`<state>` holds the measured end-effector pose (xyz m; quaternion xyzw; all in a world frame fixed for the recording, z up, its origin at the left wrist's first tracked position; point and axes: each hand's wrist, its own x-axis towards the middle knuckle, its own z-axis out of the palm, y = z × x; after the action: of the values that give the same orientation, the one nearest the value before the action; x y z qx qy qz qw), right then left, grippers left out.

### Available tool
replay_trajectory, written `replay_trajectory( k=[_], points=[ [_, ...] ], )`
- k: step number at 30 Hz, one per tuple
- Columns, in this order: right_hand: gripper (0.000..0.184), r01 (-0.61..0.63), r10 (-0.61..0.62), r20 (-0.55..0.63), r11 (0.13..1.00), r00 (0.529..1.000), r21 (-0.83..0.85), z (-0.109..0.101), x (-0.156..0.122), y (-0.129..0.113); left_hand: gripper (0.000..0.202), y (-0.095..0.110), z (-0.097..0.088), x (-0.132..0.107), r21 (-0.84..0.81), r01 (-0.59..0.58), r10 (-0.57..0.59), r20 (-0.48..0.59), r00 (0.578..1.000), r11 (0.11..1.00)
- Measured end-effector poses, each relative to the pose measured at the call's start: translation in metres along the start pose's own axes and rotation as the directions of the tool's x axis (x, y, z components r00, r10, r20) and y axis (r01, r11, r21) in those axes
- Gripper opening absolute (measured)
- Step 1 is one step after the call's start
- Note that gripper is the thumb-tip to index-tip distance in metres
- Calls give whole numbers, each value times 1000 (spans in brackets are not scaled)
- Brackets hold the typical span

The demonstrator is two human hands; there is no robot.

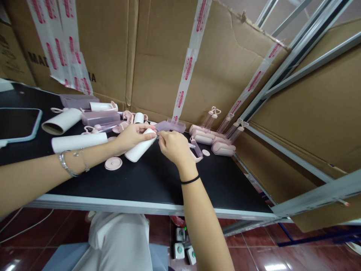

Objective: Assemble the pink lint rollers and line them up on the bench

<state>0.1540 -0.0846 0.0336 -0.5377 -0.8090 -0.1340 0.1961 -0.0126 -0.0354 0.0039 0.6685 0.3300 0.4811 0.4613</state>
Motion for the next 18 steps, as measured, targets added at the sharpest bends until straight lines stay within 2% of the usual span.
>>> replay_trajectory(
  k=[9,13,14,16,18],
  points=[
    [34,48,-50,-6,978,999,-202,2,2,-4,49,-8,-2,3,43,-85,85,9,996,995],
    [35,-61,44,-72,969,996,-241,7,4,3,46,-2,2,0,-4,-36,36,57,998,999],
    [35,-103,84,-87,966,993,-237,9,4,5,44,1,4,0,-25,-9,10,48,999,1000],
    [34,-176,160,-104,967,982,-182,11,5,5,43,4,5,2,-103,41,-45,-35,998,994],
    [33,-189,185,-98,981,978,-35,12,6,0,45,6,1,7,-198,59,-87,-138,987,978]
  ],
)
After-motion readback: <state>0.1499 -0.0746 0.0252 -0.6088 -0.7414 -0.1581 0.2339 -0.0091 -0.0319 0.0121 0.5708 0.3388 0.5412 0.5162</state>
